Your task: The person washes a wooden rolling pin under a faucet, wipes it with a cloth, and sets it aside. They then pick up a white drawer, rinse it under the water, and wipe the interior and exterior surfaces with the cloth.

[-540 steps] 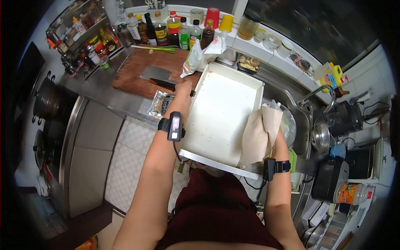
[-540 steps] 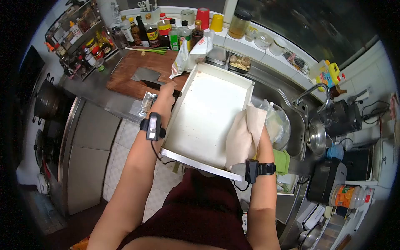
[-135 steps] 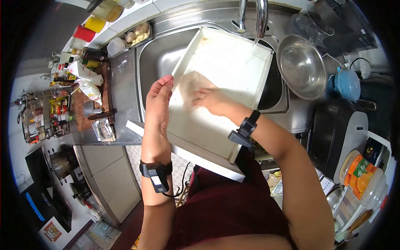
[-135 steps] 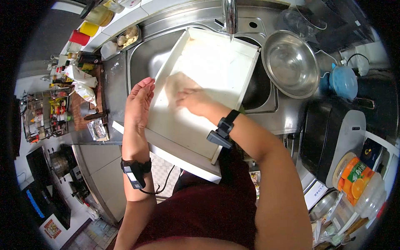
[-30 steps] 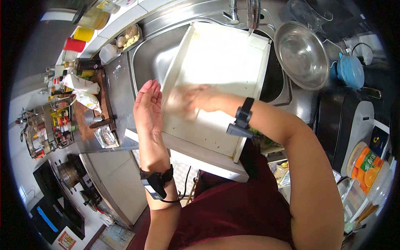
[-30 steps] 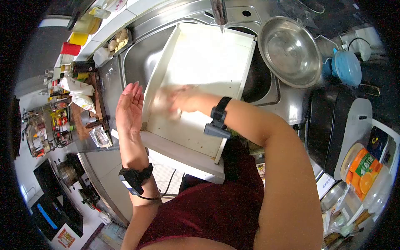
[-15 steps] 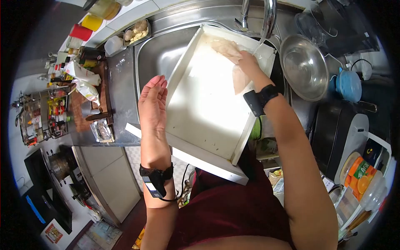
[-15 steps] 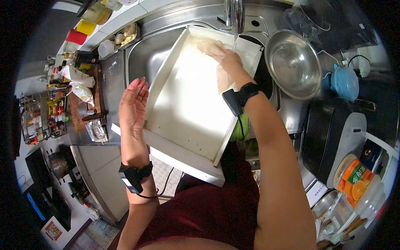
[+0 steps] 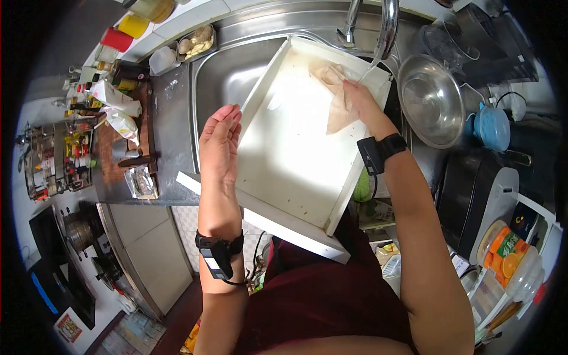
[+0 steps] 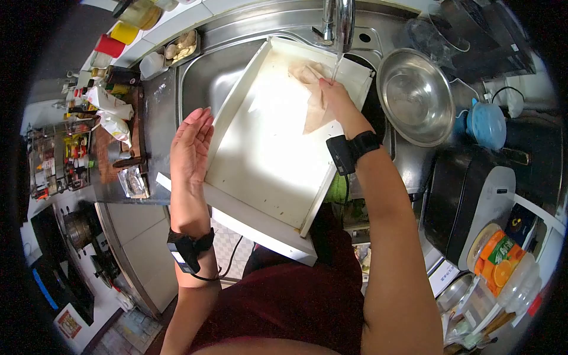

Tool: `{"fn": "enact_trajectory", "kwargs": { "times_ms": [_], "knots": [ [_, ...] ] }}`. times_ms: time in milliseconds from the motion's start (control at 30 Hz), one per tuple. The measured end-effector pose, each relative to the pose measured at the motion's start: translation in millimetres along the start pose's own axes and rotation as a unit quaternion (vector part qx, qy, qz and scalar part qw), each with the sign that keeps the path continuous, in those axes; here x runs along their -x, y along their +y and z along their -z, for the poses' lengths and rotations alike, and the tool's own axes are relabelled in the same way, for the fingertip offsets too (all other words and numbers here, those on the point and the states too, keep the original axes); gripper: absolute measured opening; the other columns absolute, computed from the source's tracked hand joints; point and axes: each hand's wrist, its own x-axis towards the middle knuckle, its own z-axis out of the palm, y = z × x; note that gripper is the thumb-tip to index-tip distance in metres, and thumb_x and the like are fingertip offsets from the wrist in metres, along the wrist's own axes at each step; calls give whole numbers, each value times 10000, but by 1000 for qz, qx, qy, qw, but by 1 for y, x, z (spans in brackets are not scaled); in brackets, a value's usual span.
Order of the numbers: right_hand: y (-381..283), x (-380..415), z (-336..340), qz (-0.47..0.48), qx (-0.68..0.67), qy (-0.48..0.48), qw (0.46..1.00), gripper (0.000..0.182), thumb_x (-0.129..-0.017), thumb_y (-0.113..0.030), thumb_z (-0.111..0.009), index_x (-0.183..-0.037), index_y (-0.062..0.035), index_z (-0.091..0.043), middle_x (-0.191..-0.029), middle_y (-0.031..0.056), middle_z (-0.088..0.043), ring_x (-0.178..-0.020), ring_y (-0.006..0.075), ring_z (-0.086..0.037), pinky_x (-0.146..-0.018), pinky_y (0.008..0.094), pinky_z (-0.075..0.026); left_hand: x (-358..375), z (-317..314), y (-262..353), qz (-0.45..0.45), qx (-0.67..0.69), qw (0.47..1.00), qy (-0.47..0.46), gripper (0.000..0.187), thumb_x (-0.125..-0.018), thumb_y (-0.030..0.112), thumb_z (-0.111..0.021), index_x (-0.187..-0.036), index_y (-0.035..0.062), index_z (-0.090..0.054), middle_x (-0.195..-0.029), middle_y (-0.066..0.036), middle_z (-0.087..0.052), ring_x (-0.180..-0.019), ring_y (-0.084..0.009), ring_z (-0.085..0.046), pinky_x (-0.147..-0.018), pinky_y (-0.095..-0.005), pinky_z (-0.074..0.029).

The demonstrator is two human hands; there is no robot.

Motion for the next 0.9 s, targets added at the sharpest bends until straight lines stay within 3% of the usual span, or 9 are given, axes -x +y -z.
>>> {"fn": "enact_trajectory", "kwargs": {
  "times_ms": [200,333,400,433,500,600,667,733,900],
  "knots": [
    [-1,4,-7,6,-39,8,999,334,-937,-265,-481,-1121,2,-563,-968,43,-618,-848,118,-556,-793,235,-432,19,-32,-3,-45,-206,973,-93,188,-906,128,-533,-1079,69,-580,-1085,-35,-585,-1035,-134,-507,-913,-272,-387],
    [1,2,-3,16,9,36,999,334,-908,-273,-536,-1143,-37,-566,-920,50,-611,-813,133,-549,-757,233,-428,24,-70,10,-116,-476,843,-220,251,-872,191,-583,-1099,82,-574,-1049,-70,-585,-993,-184,-533,-869,-278,-416],
    [1,0,-3,10,163,-6,987,326,-879,-248,-568,-1151,-68,-572,-927,72,-617,-843,143,-555,-786,234,-424,17,-91,18,-104,-556,783,-257,293,-849,217,-607,-1109,89,-570,-1050,-102,-584,-993,-231,-547,-858,-302,-432],
    [5,-3,-1,7,239,-26,971,328,-864,-235,-584,-1155,-83,-575,-931,83,-620,-858,147,-558,-801,235,-421,8,-94,10,-144,-587,755,-256,306,-840,219,-610,-1112,86,-569,-1062,-119,-581,-1002,-254,-547,-869,-320,-430],
    [42,-17,3,257,411,-35,874,313,-844,-174,-585,-1148,-102,-585,-926,107,-625,-857,163,-571,-798,255,-438,-15,-93,-17,-223,-641,690,-251,333,-821,223,-618,-1119,82,-568,-1087,-152,-574,-1021,-301,-546,-889,-355,-428],
    [38,7,-4,391,542,-59,742,320,-831,-93,-568,-1149,-104,-587,-943,131,-632,-853,187,-591,-789,291,-464,-32,-90,-42,-190,-768,557,-252,345,-813,195,-612,-1130,70,-563,-1129,-166,-563,-1067,-330,-527,-933,-399,-407],
    [13,35,-13,326,508,-127,787,327,-835,-59,-547,-1158,-99,-580,-961,143,-630,-855,203,-598,-785,315,-475,-36,-82,-55,-175,-769,554,-266,352,-804,198,-618,-1125,61,-567,-1129,-168,-562,-1080,-332,-523,-944,-386,-404],
    [-6,53,-22,167,354,-236,889,332,-848,-41,-523,-1171,-96,-569,-979,153,-623,-865,220,-598,-785,338,-478,-47,-75,-58,-127,-775,540,-303,375,-794,215,-632,-1126,53,-570,-1147,-182,-556,-1108,-338,-508,-960,-384,-396],
    [-6,128,-78,103,244,-367,892,257,-893,-95,-509,-1141,-82,-577,-983,147,-630,-845,263,-607,-791,331,-471,-63,-70,-43,-173,-728,611,-257,402,-834,273,-584,-1147,24,-542,-1149,-193,-556,-1091,-332,-522,-966,-384,-392]
  ]
}}
